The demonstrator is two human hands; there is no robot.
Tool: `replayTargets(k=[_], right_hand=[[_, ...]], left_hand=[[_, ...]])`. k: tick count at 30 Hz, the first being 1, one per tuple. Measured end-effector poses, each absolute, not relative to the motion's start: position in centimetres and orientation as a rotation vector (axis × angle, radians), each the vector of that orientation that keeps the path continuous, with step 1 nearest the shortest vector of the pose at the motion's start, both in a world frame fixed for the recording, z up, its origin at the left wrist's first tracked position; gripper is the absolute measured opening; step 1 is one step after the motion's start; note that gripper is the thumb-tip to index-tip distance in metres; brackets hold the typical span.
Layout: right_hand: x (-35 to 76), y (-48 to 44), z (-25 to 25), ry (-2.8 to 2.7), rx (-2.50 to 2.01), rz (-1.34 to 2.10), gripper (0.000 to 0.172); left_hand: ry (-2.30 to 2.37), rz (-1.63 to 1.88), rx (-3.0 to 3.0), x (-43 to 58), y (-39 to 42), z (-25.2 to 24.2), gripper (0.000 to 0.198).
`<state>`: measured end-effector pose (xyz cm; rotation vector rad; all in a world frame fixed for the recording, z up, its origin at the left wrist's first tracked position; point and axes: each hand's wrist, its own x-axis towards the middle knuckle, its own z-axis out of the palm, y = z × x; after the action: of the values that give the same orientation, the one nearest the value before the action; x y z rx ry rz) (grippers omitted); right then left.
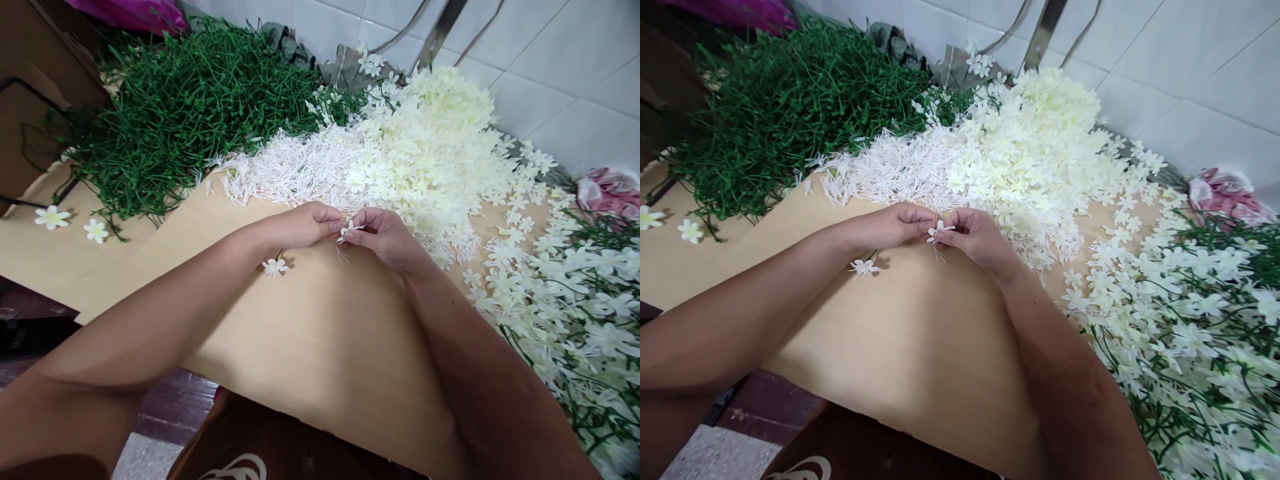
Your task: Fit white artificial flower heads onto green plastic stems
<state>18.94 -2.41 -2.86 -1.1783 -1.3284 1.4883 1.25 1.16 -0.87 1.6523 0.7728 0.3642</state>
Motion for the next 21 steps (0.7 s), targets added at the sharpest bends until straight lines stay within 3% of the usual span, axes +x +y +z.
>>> replayTargets(k=[10, 21], right_hand=[[18.2, -2.8, -2.7, -1.347, -1.262, 1.415, 0.040], [17.3, -2.8, -3.4, -1.240, -1.338, 1.304, 0.045]], left_hand=[[0.687, 0.370, 1.635, 1.5, 1.3, -1.0, 0.018], [0.678, 0.491, 1.617, 1.7, 1.3, -1.7, 0.025]])
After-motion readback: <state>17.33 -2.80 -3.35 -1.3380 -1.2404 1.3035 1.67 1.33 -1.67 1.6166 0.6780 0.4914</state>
